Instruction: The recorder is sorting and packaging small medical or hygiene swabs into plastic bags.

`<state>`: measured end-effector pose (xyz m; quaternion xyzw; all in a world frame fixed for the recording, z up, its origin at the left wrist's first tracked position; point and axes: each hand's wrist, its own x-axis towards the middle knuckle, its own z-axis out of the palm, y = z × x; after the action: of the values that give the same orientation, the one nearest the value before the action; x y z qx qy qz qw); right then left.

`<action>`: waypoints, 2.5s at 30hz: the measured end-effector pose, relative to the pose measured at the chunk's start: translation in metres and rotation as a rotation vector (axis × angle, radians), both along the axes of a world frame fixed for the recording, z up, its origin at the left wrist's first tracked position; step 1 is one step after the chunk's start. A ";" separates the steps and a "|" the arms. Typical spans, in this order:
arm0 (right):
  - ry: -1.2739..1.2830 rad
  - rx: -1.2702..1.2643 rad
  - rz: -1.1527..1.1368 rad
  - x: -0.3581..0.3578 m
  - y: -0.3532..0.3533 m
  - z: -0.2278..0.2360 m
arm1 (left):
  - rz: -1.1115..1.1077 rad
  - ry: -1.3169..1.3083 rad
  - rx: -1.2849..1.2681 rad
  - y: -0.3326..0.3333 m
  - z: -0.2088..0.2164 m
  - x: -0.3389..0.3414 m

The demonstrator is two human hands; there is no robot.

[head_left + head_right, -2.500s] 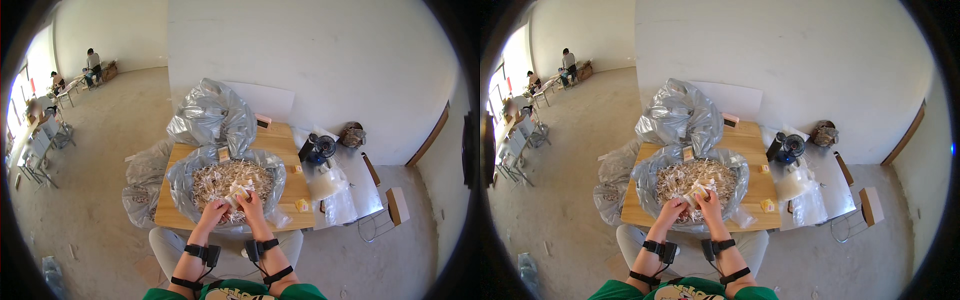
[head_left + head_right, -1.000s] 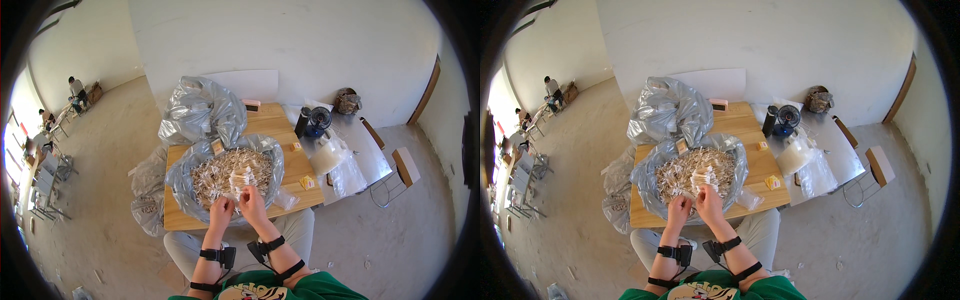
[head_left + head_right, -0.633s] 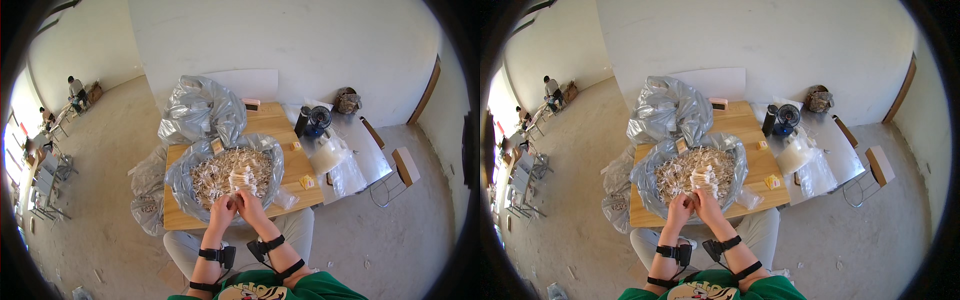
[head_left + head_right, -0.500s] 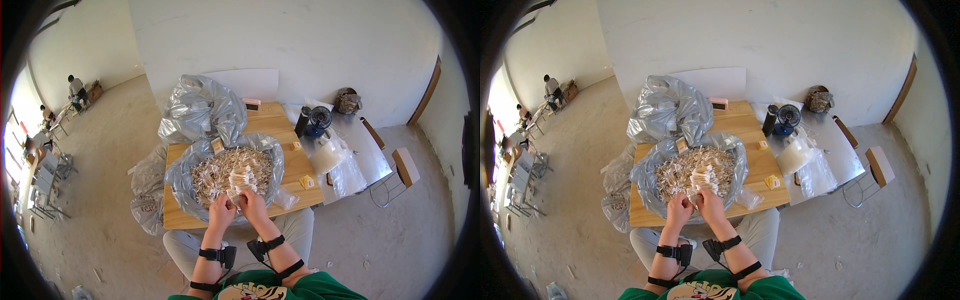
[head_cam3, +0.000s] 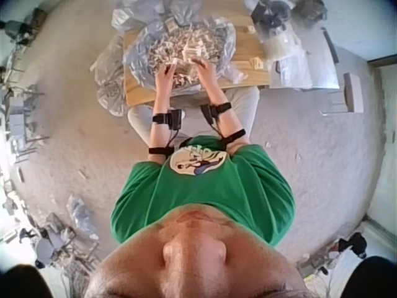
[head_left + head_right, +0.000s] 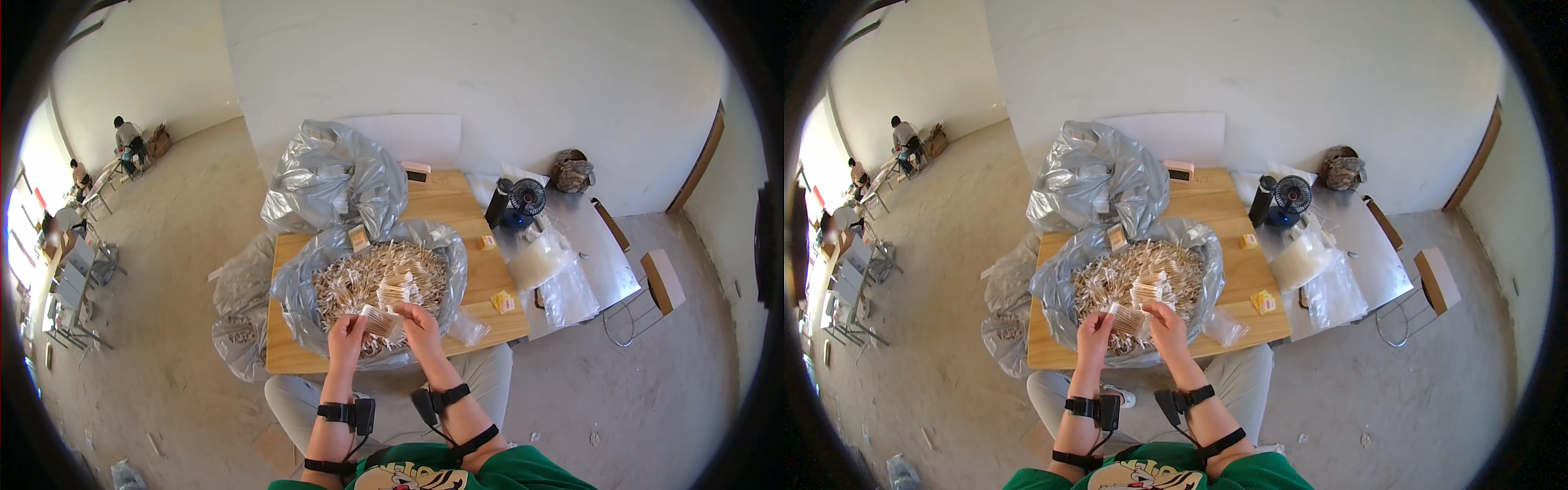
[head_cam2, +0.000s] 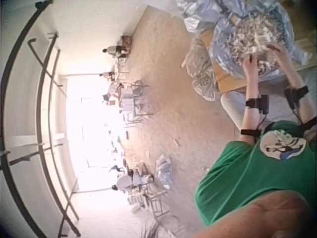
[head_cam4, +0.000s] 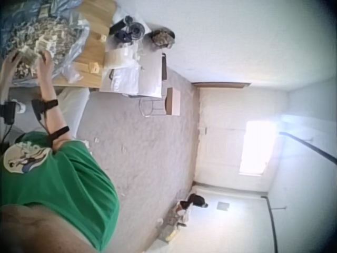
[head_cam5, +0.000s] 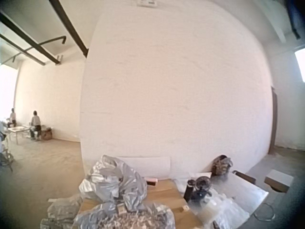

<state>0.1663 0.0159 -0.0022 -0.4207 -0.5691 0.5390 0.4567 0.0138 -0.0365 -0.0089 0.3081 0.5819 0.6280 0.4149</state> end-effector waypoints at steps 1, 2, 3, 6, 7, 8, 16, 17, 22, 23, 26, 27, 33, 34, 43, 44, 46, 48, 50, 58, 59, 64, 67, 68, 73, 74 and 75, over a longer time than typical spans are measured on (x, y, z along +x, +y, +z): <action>0.051 0.013 0.044 -0.002 0.000 0.005 | 0.036 0.248 0.012 0.003 -0.004 -0.003; 0.051 0.012 0.047 -0.006 0.001 0.010 | 0.072 0.497 0.023 0.004 -0.008 -0.005; -0.034 0.133 0.111 -0.011 0.001 0.020 | 0.069 0.497 0.023 0.005 -0.007 -0.003; -0.178 0.255 0.144 -0.020 0.004 0.020 | 0.107 0.602 0.146 0.010 0.002 0.005; -0.235 0.256 0.113 -0.020 0.008 0.018 | 0.072 0.452 0.067 0.009 0.010 0.008; -0.235 0.258 0.110 -0.020 0.011 0.016 | 0.036 0.301 -0.012 0.010 0.015 0.009; -0.266 0.217 0.224 -0.031 0.018 0.019 | 0.088 0.311 -0.048 0.013 0.001 0.000; -0.268 0.215 0.221 -0.032 0.019 0.018 | 0.124 0.420 -0.032 0.014 0.002 0.001; -0.182 0.242 0.098 -0.042 0.024 0.015 | 0.156 0.649 0.134 0.021 -0.002 -0.002; -0.183 0.241 0.098 -0.041 0.027 0.012 | 0.114 0.713 0.165 0.023 0.000 -0.002; -0.247 0.221 0.110 -0.045 0.031 0.006 | 0.235 0.847 0.154 0.029 -0.004 -0.010; -0.196 0.252 0.037 -0.045 0.032 0.000 | 0.233 0.846 0.155 0.031 -0.004 -0.011; -0.018 -0.174 0.044 -0.036 0.033 -0.010 | 0.138 0.357 0.031 0.037 -0.005 -0.009; -0.066 -0.149 -0.011 -0.036 0.031 -0.006 | 0.098 0.273 0.039 0.036 -0.010 -0.011; -0.181 0.144 -0.090 -0.035 0.040 -0.021 | 0.126 0.362 0.007 0.040 -0.009 -0.008; -0.179 0.145 -0.087 -0.038 0.040 -0.025 | 0.141 0.457 0.064 0.041 -0.013 -0.009; -0.156 0.192 -0.133 -0.042 0.038 -0.029 | 0.082 0.519 0.014 0.044 -0.021 -0.010; -0.198 0.192 -0.138 -0.038 0.043 -0.030 | 0.024 0.580 -0.037 0.045 -0.026 -0.013; -0.240 0.192 -0.141 -0.033 0.047 -0.031 | 0.070 0.414 -0.013 0.045 -0.028 -0.015; -0.237 0.093 -0.062 -0.038 0.047 -0.032 | 0.088 0.125 -0.051 0.050 -0.023 -0.011; -0.239 0.090 -0.065 -0.036 0.048 -0.034 | 0.094 0.207 -0.063 0.051 -0.023 -0.010; -0.350 0.188 -0.122 -0.030 0.061 -0.024 | 0.225 0.337 0.009 0.055 -0.042 -0.036; -0.289 0.267 -0.125 -0.035 0.068 -0.021 | 0.237 0.316 -0.014 0.063 -0.048 -0.044; -0.263 0.298 -0.127 -0.039 0.072 -0.019 | 0.261 0.337 -0.018 0.066 -0.047 -0.047; -0.329 0.300 -0.094 -0.042 0.086 0.000 | 0.335 0.437 0.036 0.072 -0.027 -0.044; -0.341 0.276 -0.073 -0.043 0.087 0.002 | 0.343 0.447 0.021 0.072 -0.028 -0.048; -0.340 0.278 -0.078 -0.043 0.089 0.001 | 0.347 0.454 0.009 0.073 -0.024 -0.047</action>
<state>0.1237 0.1044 -0.0015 -0.4603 -0.6900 0.3585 0.4285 -0.0336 0.0369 -0.0332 0.3383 0.7012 0.6072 0.1589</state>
